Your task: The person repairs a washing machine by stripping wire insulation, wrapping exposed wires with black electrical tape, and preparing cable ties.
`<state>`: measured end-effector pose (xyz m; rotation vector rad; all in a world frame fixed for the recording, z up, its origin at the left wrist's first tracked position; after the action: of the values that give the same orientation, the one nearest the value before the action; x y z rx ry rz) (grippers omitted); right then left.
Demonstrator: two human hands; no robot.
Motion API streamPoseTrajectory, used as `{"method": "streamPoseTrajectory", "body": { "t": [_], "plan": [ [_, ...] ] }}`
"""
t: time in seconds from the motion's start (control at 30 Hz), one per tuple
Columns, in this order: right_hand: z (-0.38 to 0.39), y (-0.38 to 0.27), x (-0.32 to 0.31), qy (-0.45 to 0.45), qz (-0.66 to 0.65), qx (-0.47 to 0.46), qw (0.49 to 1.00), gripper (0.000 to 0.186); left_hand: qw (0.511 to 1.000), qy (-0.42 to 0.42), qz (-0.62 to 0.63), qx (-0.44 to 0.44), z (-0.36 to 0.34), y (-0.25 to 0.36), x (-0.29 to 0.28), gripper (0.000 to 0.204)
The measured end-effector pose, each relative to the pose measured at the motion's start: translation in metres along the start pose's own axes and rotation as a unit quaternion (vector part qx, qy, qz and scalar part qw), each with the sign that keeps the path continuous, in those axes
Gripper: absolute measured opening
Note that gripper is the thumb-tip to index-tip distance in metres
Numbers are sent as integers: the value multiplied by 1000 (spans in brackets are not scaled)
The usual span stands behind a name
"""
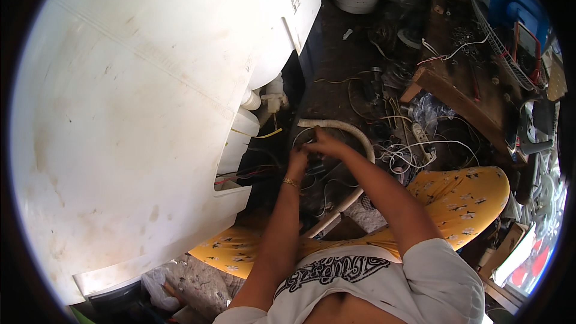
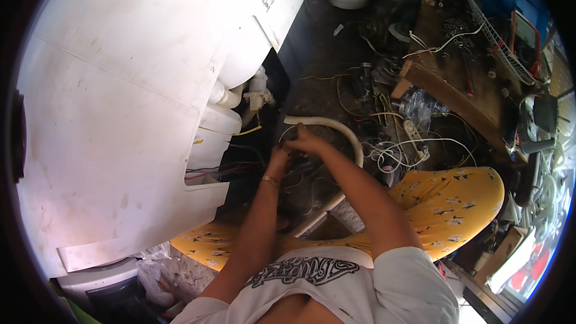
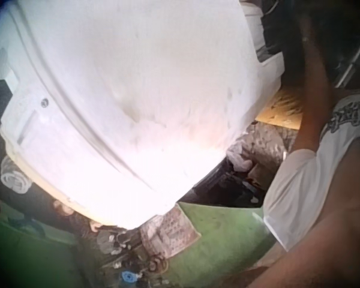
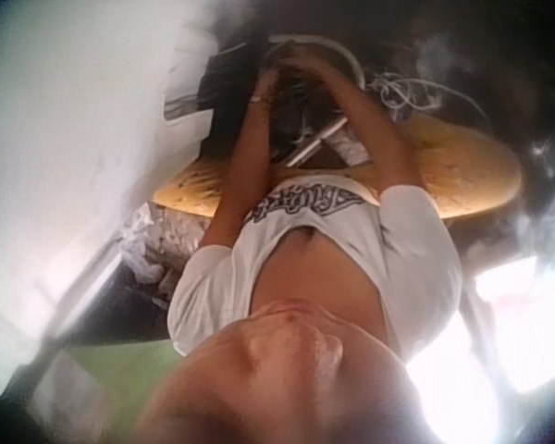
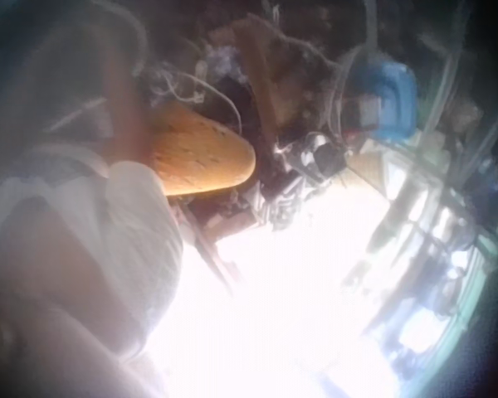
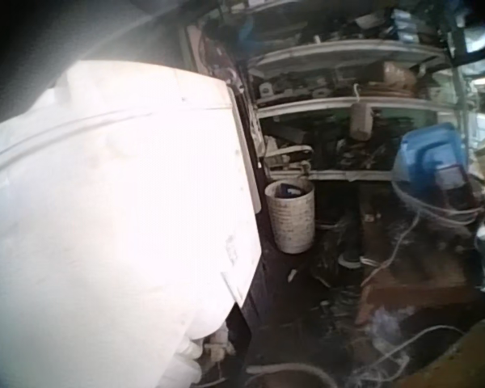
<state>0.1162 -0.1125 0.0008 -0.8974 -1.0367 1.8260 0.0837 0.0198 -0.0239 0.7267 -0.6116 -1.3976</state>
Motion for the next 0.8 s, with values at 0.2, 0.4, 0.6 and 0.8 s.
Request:
{"method": "streamPoseTrajectory", "body": {
  "t": [0.2, 0.4, 0.6, 0.8],
  "plan": [
    [-2, -22, 8, -18, 250, -29, 968, 54, 999, -33, -8, 9, -10, 0, -1, 23],
    [30, -41, 14, 80, 319, -94, 940, 45, 976, 13, -69, 204, -11, 1, 4, 23],
    [41, -60, 20, 89, 386, -125, 910, 36, 941, 48, -106, 318, -30, -18, 1, 23],
    [138, -220, 90, -47, 100, -325, 939, 30, 864, 173, -405, 246, -22, -46, -54, 33]
  ]
}}
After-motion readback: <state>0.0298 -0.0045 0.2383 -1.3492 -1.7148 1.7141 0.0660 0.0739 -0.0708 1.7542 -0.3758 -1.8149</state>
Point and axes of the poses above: each hand's wrist, its own z-axis away from the middle knuckle, its own x-axis out of the palm, y = z × x, the point moved 4 cm from there along -z, towards the middle knuckle, and after that the axes turned 4 degrees about y, right-handed, at the moved point
